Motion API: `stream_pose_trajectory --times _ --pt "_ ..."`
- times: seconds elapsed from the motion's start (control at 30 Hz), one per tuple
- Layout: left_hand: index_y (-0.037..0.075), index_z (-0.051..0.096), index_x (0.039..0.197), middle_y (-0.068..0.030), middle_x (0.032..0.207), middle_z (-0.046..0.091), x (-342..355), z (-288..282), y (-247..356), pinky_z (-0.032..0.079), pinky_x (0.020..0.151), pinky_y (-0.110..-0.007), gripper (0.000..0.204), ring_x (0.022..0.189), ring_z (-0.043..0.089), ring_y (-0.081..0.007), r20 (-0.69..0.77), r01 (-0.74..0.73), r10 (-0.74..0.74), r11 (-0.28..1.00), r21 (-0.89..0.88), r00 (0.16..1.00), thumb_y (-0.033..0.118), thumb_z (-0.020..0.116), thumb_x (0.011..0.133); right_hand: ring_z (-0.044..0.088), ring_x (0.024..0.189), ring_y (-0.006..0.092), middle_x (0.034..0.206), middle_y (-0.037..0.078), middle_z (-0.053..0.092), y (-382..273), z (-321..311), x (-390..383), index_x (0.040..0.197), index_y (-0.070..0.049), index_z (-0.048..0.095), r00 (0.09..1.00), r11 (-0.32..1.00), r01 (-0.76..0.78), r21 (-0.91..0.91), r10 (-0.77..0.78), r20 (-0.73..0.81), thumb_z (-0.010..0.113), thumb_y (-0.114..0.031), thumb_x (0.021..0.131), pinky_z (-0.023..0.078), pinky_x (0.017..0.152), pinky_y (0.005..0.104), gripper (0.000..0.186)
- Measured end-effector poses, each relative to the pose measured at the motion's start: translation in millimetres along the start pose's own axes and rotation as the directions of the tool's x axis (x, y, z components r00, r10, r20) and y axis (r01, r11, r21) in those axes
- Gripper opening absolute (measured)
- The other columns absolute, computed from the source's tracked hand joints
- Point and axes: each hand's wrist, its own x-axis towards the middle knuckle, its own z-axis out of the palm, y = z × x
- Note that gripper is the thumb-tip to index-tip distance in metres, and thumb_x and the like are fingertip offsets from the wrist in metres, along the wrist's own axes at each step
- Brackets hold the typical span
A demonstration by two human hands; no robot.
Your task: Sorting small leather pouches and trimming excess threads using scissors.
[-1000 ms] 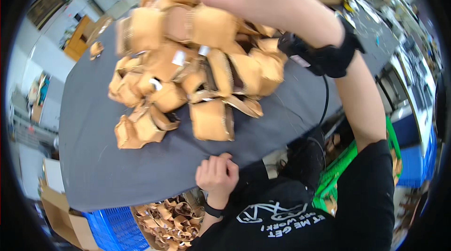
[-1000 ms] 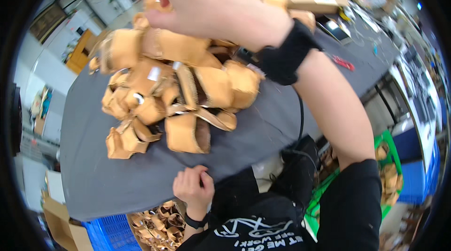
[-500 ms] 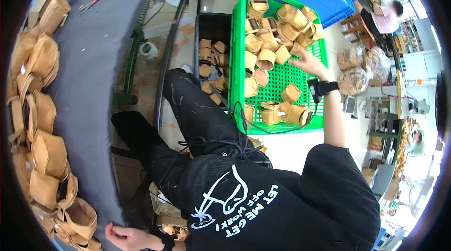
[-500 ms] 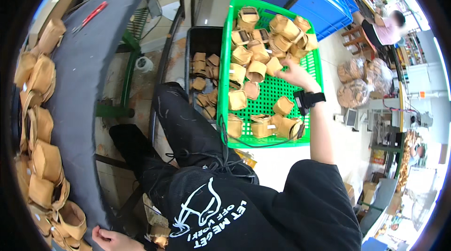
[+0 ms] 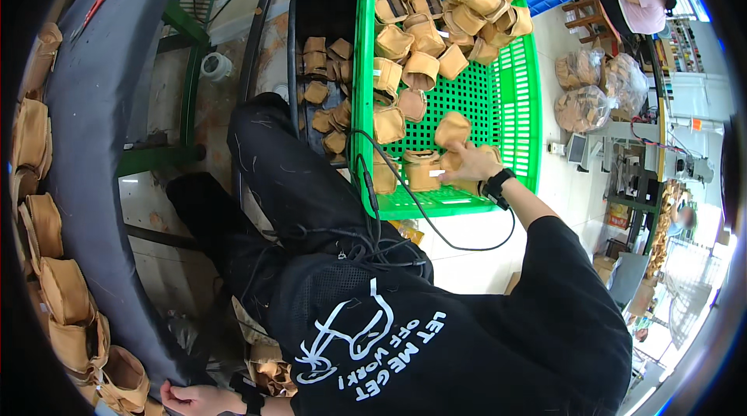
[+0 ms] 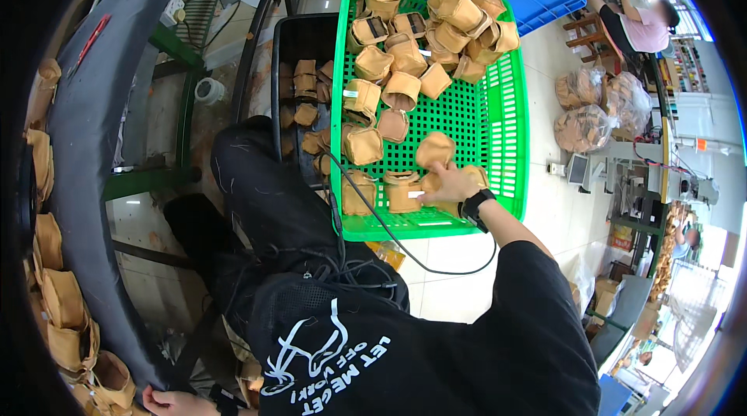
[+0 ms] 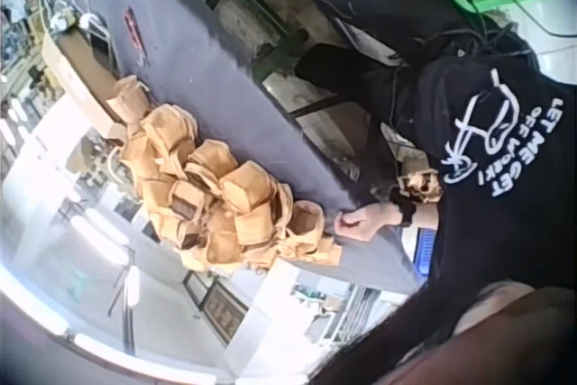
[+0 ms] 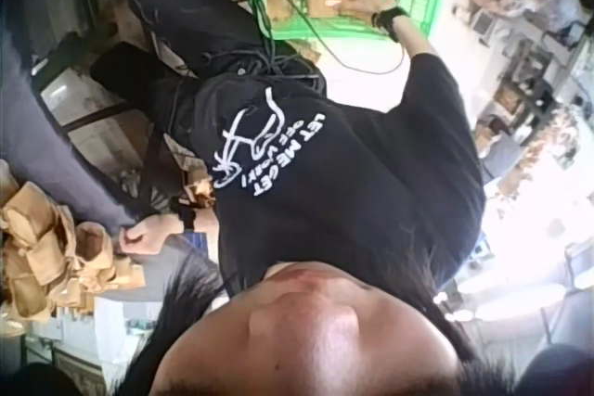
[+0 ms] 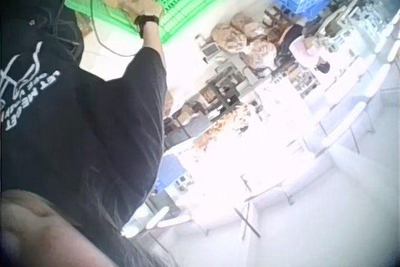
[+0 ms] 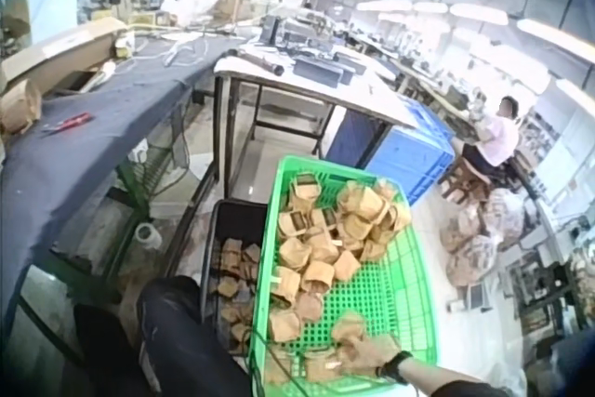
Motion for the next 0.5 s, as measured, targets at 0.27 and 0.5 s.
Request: stream_pose_trajectory --times 0.27,0.5 --pt "0.011 0.061 0.070 -0.0074 0.065 0.058 -3 7 -16 0.043 0.055 -0.036 0.030 0.056 0.054 -0.0274 -0.028 -0.040 0.039 0.999 -0.009 0.999 0.023 0.043 0.091 0.050 0.108 0.0447 0.121 0.029 0.043 -54 22 14 0.141 -0.026 0.020 0.988 0.951 0.092 -0.296 -0.124 -0.090 0.055 -0.086 0.046 0.028 0.090 0.0629 0.118" --pt "0.010 0.061 0.070 -0.0078 0.066 0.059 -1 3 -7 0.043 0.056 -0.036 0.033 0.057 0.054 -0.0275 -0.009 -0.036 0.036 0.999 -0.012 0.999 0.026 0.042 0.092 0.057 0.092 0.0380 0.108 0.023 0.049 -52 28 30 0.127 -0.016 0.037 0.945 0.979 0.083 -0.184 -0.136 -0.298 0.064 -0.066 0.057 0.037 0.079 0.0532 0.090"
